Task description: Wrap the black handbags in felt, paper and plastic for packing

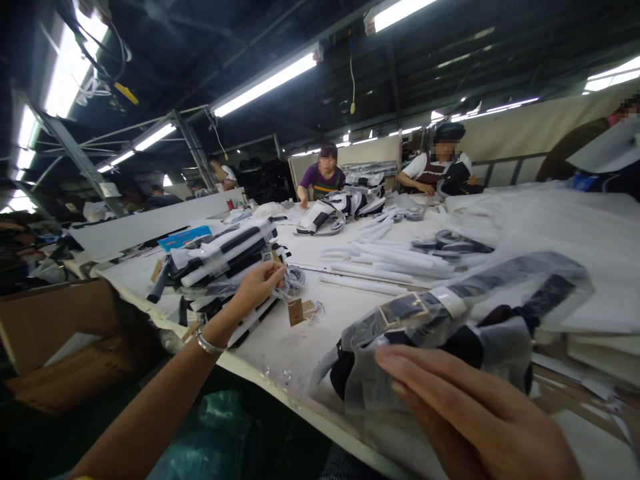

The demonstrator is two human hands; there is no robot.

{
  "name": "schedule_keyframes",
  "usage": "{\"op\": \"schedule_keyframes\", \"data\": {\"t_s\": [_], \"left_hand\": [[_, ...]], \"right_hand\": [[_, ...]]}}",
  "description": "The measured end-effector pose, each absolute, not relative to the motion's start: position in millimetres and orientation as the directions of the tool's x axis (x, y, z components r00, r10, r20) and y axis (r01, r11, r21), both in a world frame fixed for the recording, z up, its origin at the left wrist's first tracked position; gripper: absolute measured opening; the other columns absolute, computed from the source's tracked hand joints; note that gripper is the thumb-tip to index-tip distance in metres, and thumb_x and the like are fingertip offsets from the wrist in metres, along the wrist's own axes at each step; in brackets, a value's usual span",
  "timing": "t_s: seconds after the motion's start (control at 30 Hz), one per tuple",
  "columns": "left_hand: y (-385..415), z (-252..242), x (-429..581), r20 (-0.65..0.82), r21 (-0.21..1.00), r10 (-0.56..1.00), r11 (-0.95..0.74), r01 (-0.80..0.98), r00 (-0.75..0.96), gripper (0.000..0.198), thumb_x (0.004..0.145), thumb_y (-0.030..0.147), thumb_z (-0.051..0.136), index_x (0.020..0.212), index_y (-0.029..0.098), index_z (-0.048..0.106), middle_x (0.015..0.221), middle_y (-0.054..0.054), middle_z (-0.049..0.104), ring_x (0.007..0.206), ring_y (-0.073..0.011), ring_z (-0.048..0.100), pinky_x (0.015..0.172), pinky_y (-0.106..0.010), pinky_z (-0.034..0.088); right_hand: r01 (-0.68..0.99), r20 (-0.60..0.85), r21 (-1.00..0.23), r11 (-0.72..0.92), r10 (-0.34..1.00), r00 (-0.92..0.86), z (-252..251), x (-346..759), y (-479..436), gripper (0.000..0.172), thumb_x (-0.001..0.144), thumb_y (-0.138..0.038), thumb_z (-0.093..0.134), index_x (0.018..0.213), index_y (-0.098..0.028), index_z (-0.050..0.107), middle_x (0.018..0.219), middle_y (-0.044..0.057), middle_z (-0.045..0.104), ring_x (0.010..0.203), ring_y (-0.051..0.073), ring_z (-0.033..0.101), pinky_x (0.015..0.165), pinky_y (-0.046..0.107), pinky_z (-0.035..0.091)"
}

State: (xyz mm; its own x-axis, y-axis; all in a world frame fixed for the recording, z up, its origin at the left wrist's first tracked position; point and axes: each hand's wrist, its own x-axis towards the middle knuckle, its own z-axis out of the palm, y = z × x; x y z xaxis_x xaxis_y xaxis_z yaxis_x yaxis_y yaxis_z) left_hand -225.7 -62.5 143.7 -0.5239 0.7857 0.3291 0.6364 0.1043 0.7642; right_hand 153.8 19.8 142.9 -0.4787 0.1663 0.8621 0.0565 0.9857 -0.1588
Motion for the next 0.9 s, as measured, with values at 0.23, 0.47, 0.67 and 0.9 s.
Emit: {"op": "schedule_keyframes", "data": {"t_s": [0.23, 0.47, 0.67, 0.9], "left_hand": [[-61, 239, -161, 0.308, 0.867, 0.889, -0.115, 0.485, -0.339, 0.037, 0.087, 0.053, 0.062, 0.086, 0.017, 0.059, 0.059, 0.007, 0.044, 0.043, -0.0040, 0.031, 0.042, -0.017, 0.022], [-69, 295, -99, 0.250, 0.951, 0.960, -0.219, 0.219, -0.124, 0.030, 0.084, 0.043, 0.074, 0.085, 0.015, 0.063, 0.061, 0.006, 0.050, 0.041, 0.0000, 0.028, 0.038, -0.013, 0.016], [-71, 311, -69, 0.306, 0.943, 0.950, -0.312, -0.119, -0.065, 0.023, 0.088, 0.025, 0.071, 0.108, 0.013, 0.069, 0.067, 0.005, 0.055, 0.042, 0.0024, 0.032, 0.038, -0.007, 0.024], [-64, 309, -41, 0.416, 0.834, 0.905, -0.417, -0.361, -0.084, 0.020, 0.088, 0.007, 0.065, 0.107, 0.011, 0.070, 0.087, -0.002, 0.066, 0.058, 0.0001, 0.053, 0.045, -0.005, 0.038]], "right_hand": [[-0.015, 0.781, -0.327, 0.945, 0.261, -0.568, 197, 87, 17, 0.034, 0.097, -0.018, 0.052, 0.128, -0.021, 0.062, 0.131, 0.004, 0.067, 0.121, 0.016, 0.063, 0.107, 0.028, 0.050], [-0.079, 0.683, -0.556, 0.827, 0.401, -0.610, 213, 67, 20, 0.057, 0.092, -0.026, 0.059, 0.148, -0.019, 0.046, 0.143, 0.007, 0.058, 0.129, 0.023, 0.057, 0.110, 0.039, 0.047], [-0.094, 0.743, -0.504, 0.859, 0.375, -0.554, 199, 87, 15, 0.042, 0.098, -0.018, 0.044, 0.138, -0.020, 0.058, 0.133, 0.004, 0.065, 0.122, 0.019, 0.062, 0.108, 0.033, 0.049], [-0.145, 0.723, -0.561, 0.815, 0.397, -0.565, 178, 118, 1, 0.053, 0.099, -0.022, 0.046, 0.151, -0.022, 0.040, 0.150, 0.006, 0.049, 0.140, 0.020, 0.044, 0.119, 0.039, 0.034]]}}
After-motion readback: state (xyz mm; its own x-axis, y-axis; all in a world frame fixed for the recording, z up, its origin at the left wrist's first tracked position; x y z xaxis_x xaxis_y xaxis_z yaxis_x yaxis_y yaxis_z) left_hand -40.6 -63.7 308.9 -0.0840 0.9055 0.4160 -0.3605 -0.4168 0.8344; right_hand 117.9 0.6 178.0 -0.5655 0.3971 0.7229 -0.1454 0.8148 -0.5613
